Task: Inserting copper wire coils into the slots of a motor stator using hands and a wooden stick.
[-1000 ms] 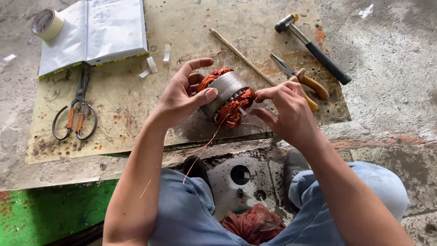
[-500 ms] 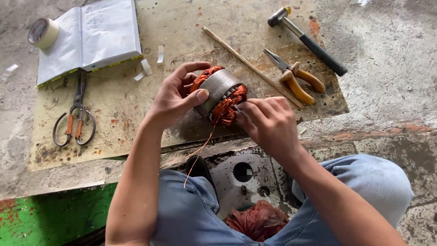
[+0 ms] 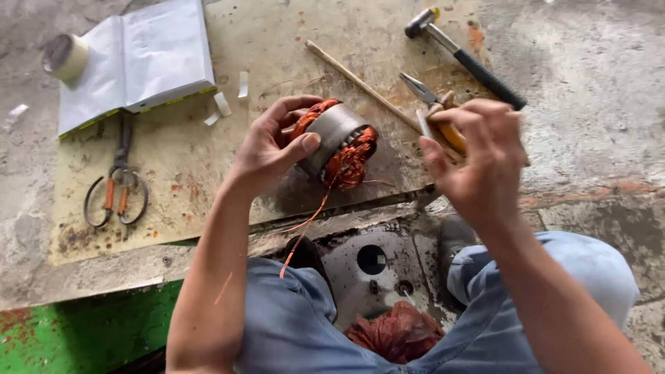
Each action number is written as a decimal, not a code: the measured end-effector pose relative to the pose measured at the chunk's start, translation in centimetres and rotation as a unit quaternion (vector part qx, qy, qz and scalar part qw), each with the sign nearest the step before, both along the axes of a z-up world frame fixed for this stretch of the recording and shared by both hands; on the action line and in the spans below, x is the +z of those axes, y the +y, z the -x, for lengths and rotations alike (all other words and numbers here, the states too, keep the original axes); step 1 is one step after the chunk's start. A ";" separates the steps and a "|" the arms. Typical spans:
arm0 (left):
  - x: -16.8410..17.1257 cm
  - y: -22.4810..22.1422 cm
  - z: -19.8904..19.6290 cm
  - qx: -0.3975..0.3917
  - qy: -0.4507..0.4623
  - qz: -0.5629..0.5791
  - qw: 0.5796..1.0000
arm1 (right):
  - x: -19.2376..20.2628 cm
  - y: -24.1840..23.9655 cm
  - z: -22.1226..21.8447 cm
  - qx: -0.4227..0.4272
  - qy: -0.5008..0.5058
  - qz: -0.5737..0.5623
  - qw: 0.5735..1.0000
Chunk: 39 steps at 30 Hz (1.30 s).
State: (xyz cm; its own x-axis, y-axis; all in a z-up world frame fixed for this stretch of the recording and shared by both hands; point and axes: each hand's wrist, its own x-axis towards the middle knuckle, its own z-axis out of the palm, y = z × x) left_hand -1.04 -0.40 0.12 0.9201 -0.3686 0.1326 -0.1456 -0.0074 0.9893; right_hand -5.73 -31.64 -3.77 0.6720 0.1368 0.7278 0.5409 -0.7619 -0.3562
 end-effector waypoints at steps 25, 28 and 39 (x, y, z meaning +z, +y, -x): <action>1.1 1.7 -2.2 0.006 0.084 -0.059 0.995 | 4.7 7.9 2.8 0.077 0.317 -0.289 0.900; 0.7 1.9 -3.2 -0.009 0.066 -0.099 0.993 | 3.6 8.2 3.1 0.081 0.265 -0.243 0.930; 4.0 0.3 -3.3 -0.064 0.057 -0.159 0.984 | 2.2 8.8 0.7 0.052 0.205 -0.156 0.965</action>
State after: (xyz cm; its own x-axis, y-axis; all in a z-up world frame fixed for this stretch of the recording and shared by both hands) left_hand 2.26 -0.11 4.16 0.8654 -0.4891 -0.1090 -0.0538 -0.3070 0.9502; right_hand -6.46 -22.82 -1.58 0.9063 0.0364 0.4212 0.3745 -0.5312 -0.7600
